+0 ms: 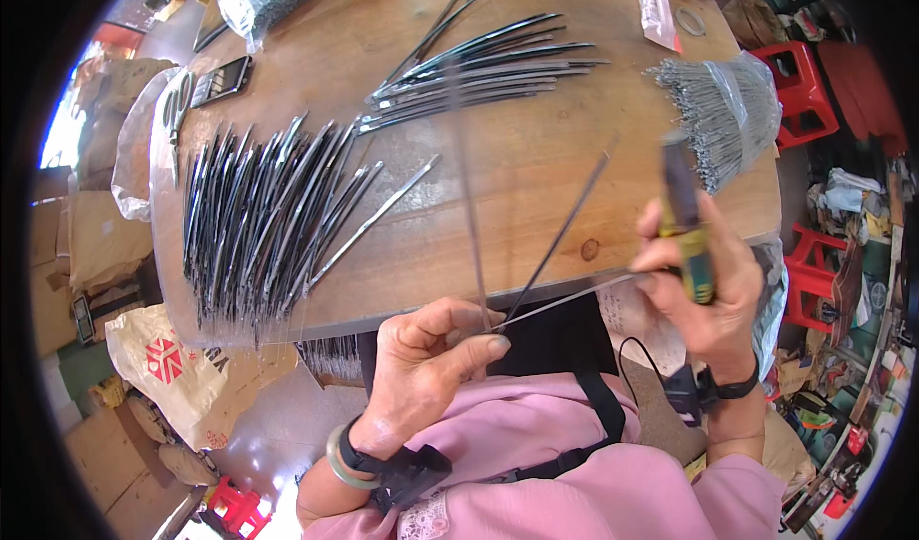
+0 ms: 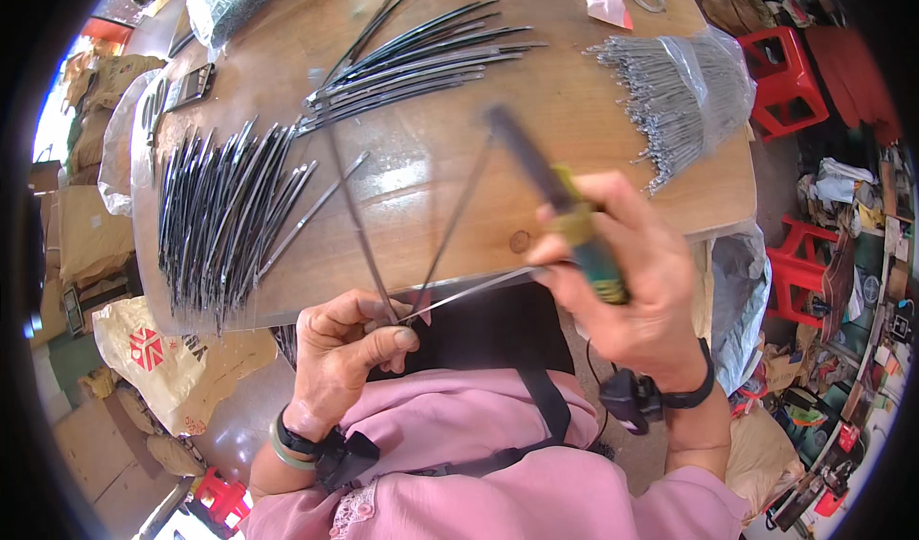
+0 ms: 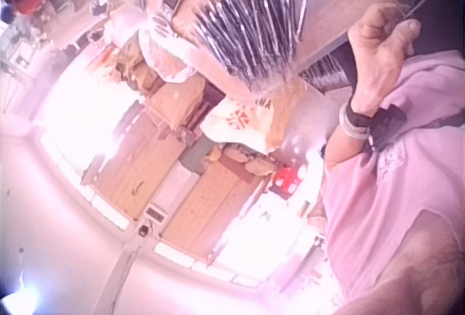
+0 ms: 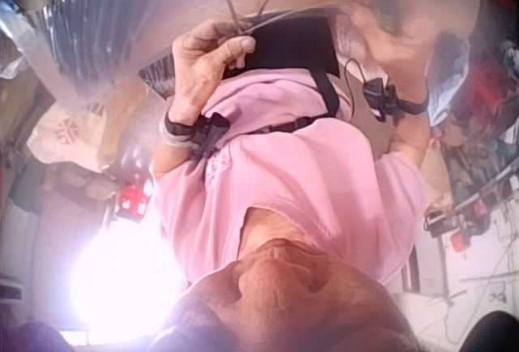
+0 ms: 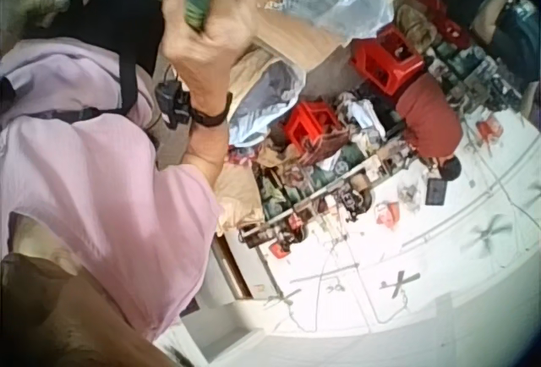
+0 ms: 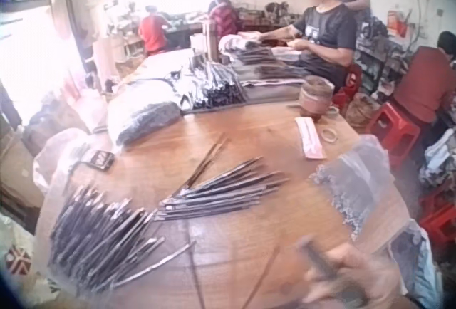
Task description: The person is picking up thin metal rods and using pliers to clip them. They sort the rods into different piles on a wooden table.
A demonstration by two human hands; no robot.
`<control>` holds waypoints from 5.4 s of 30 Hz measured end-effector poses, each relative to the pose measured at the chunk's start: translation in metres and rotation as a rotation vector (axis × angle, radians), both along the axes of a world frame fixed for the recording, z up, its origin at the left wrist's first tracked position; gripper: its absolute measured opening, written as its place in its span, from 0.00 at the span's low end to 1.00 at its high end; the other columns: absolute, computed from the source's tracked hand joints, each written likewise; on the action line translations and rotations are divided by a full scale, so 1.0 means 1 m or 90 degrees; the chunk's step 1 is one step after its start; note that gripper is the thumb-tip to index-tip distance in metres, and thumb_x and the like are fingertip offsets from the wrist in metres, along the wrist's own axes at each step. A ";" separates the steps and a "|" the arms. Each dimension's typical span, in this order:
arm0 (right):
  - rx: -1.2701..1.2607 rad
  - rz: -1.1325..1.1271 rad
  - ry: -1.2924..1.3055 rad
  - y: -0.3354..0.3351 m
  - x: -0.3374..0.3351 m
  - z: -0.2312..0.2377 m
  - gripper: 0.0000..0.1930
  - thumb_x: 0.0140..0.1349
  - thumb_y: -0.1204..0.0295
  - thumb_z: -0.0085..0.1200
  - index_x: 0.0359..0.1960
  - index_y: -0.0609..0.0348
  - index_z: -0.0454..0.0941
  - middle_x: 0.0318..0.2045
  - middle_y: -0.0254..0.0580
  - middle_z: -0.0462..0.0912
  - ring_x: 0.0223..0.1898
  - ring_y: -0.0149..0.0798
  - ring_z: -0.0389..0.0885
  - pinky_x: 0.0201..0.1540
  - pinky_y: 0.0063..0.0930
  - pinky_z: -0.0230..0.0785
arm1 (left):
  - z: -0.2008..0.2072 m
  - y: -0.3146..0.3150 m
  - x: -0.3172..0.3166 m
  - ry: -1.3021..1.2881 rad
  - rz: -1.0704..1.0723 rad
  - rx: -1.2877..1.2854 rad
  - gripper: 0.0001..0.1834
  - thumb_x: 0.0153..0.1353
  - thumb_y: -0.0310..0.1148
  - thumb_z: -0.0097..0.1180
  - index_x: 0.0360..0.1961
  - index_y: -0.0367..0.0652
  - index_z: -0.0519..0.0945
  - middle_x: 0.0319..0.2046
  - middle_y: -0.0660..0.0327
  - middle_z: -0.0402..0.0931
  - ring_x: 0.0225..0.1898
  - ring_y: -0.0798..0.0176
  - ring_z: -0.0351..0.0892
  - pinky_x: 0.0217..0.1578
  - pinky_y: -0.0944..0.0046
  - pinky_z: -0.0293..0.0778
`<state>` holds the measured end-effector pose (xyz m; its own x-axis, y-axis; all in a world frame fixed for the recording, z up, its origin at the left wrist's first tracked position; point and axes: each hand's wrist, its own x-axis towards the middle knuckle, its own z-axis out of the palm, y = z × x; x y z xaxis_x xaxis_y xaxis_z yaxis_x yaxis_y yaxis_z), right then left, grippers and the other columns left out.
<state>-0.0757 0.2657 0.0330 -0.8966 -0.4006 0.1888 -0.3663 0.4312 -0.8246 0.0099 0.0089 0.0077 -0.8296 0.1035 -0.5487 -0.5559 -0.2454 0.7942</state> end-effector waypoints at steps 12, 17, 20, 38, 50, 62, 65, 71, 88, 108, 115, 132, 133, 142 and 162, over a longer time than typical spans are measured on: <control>0.174 0.225 0.133 -0.028 -0.015 -0.012 0.14 0.39 0.79 0.64 0.31 0.64 0.78 0.40 0.42 0.77 0.41 0.47 0.74 0.51 0.45 0.62 | -0.002 -0.005 0.001 -0.091 -0.108 0.043 0.07 0.60 0.18 0.63 0.40 0.31 0.82 0.28 0.64 0.81 0.27 0.74 0.77 0.31 0.73 0.75; 0.174 0.196 0.132 -0.025 -0.011 -0.011 0.07 0.47 0.76 0.60 0.30 0.61 0.80 0.38 0.42 0.76 0.39 0.43 0.77 0.51 0.42 0.58 | 0.007 -0.011 -0.010 -0.077 -0.079 0.112 0.14 0.62 0.16 0.58 0.49 0.29 0.81 0.37 0.60 0.82 0.38 0.70 0.80 0.43 0.69 0.77; 0.167 0.178 0.146 -0.028 -0.007 -0.001 0.07 0.46 0.76 0.59 0.29 0.61 0.80 0.39 0.43 0.77 0.39 0.44 0.77 0.51 0.43 0.58 | 0.002 -0.014 -0.022 0.057 -0.055 0.115 0.15 0.64 0.17 0.56 0.52 0.29 0.80 0.36 0.60 0.81 0.38 0.66 0.81 0.44 0.68 0.78; 0.105 0.119 -0.044 0.000 0.025 -0.011 0.19 0.39 0.79 0.70 0.38 0.65 0.81 0.46 0.47 0.78 0.44 0.50 0.79 0.45 0.37 0.72 | -0.006 0.024 -0.007 -0.007 0.114 0.256 0.07 0.71 0.28 0.54 0.44 0.34 0.75 0.21 0.64 0.73 0.16 0.76 0.63 0.15 0.74 0.56; 0.039 0.159 -0.149 -0.002 0.026 -0.016 0.22 0.43 0.76 0.72 0.44 0.63 0.82 0.52 0.49 0.78 0.45 0.50 0.82 0.47 0.36 0.76 | 0.004 0.026 -0.006 0.071 0.152 0.132 0.05 0.67 0.22 0.58 0.42 0.34 0.75 0.24 0.64 0.76 0.19 0.79 0.65 0.18 0.77 0.60; 0.056 0.172 -0.178 -0.008 0.028 -0.017 0.23 0.43 0.76 0.72 0.45 0.63 0.82 0.51 0.49 0.78 0.46 0.49 0.82 0.48 0.36 0.76 | 0.004 0.022 -0.010 0.027 0.170 0.142 0.04 0.66 0.24 0.61 0.38 0.37 0.77 0.23 0.69 0.75 0.23 0.81 0.66 0.23 0.79 0.62; 0.064 0.189 -0.153 -0.006 0.026 -0.016 0.24 0.42 0.74 0.72 0.45 0.63 0.82 0.51 0.49 0.78 0.47 0.50 0.81 0.48 0.36 0.75 | 0.004 0.021 -0.008 0.027 0.158 0.140 0.04 0.66 0.23 0.60 0.39 0.37 0.77 0.23 0.69 0.75 0.23 0.81 0.66 0.22 0.78 0.62; 0.133 0.256 -0.092 -0.010 0.028 -0.018 0.20 0.47 0.72 0.70 0.41 0.66 0.79 0.46 0.54 0.78 0.42 0.54 0.81 0.45 0.40 0.76 | 0.002 0.025 -0.004 0.061 0.148 0.088 0.03 0.66 0.21 0.59 0.39 0.36 0.77 0.23 0.69 0.74 0.22 0.81 0.65 0.21 0.78 0.61; 0.001 0.077 -0.174 -0.018 0.007 -0.033 0.18 0.61 0.63 0.65 0.41 0.67 0.79 0.40 0.49 0.82 0.37 0.46 0.85 0.40 0.36 0.76 | -0.007 -0.086 -0.027 0.264 0.176 -0.658 0.05 0.64 0.22 0.58 0.40 0.35 0.78 0.25 0.66 0.75 0.26 0.69 0.73 0.27 0.70 0.68; -0.028 -0.184 -0.140 0.048 -0.029 0.012 0.06 0.58 0.74 0.61 0.32 0.65 0.80 0.35 0.42 0.81 0.36 0.34 0.79 0.41 0.28 0.71 | 0.036 -0.049 -0.150 0.507 -0.181 -0.864 0.18 0.54 0.27 0.65 0.47 0.33 0.79 0.39 0.47 0.78 0.41 0.46 0.79 0.43 0.53 0.73; 0.202 -0.148 0.112 0.088 -0.064 -0.001 0.07 0.51 0.81 0.62 0.33 0.67 0.81 0.40 0.49 0.81 0.36 0.49 0.83 0.40 0.35 0.75 | 0.000 -0.036 -0.196 0.430 -0.358 -0.881 0.22 0.50 0.26 0.65 0.49 0.35 0.77 0.41 0.46 0.75 0.46 0.40 0.76 0.47 0.49 0.71; 0.455 0.045 0.432 0.075 -0.098 -0.018 0.05 0.44 0.78 0.57 0.25 0.62 0.75 0.40 0.47 0.78 0.41 0.47 0.78 0.43 0.39 0.75 | -0.004 -0.030 -0.161 0.523 -0.247 -0.855 0.03 0.60 0.23 0.55 0.34 0.35 0.76 0.30 0.45 0.76 0.35 0.38 0.77 0.34 0.49 0.71; 0.446 0.047 0.442 0.073 -0.095 -0.013 0.05 0.44 0.78 0.57 0.25 0.63 0.75 0.42 0.48 0.78 0.42 0.48 0.78 0.44 0.39 0.75 | -0.005 -0.031 -0.161 0.513 -0.251 -0.847 0.02 0.62 0.23 0.53 0.34 0.35 0.76 0.30 0.45 0.76 0.34 0.37 0.76 0.34 0.48 0.71; 0.637 0.076 0.519 0.063 -0.089 0.023 0.06 0.44 0.74 0.58 0.25 0.63 0.78 0.45 0.48 0.80 0.44 0.45 0.78 0.45 0.36 0.74 | 0.014 -0.054 -0.143 0.467 -0.057 -0.689 0.05 0.66 0.24 0.54 0.38 0.33 0.80 0.21 0.55 0.73 0.20 0.64 0.72 0.24 0.64 0.67; -0.503 -0.330 -0.277 0.096 -0.007 0.021 0.13 0.58 0.73 0.64 0.44 0.61 0.79 0.51 0.45 0.76 0.40 0.33 0.75 0.38 0.27 0.71 | 0.014 -0.021 -0.019 0.029 0.206 0.378 0.44 0.52 0.25 0.68 0.70 0.35 0.62 0.25 0.51 0.76 0.14 0.62 0.70 0.11 0.68 0.65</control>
<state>-0.0827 0.3613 0.0536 -0.9771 0.1498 -0.1514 0.1071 -0.2693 -0.9571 -0.0096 -0.0119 0.0212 -0.8902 0.1189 -0.4398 -0.3504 -0.7957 0.4941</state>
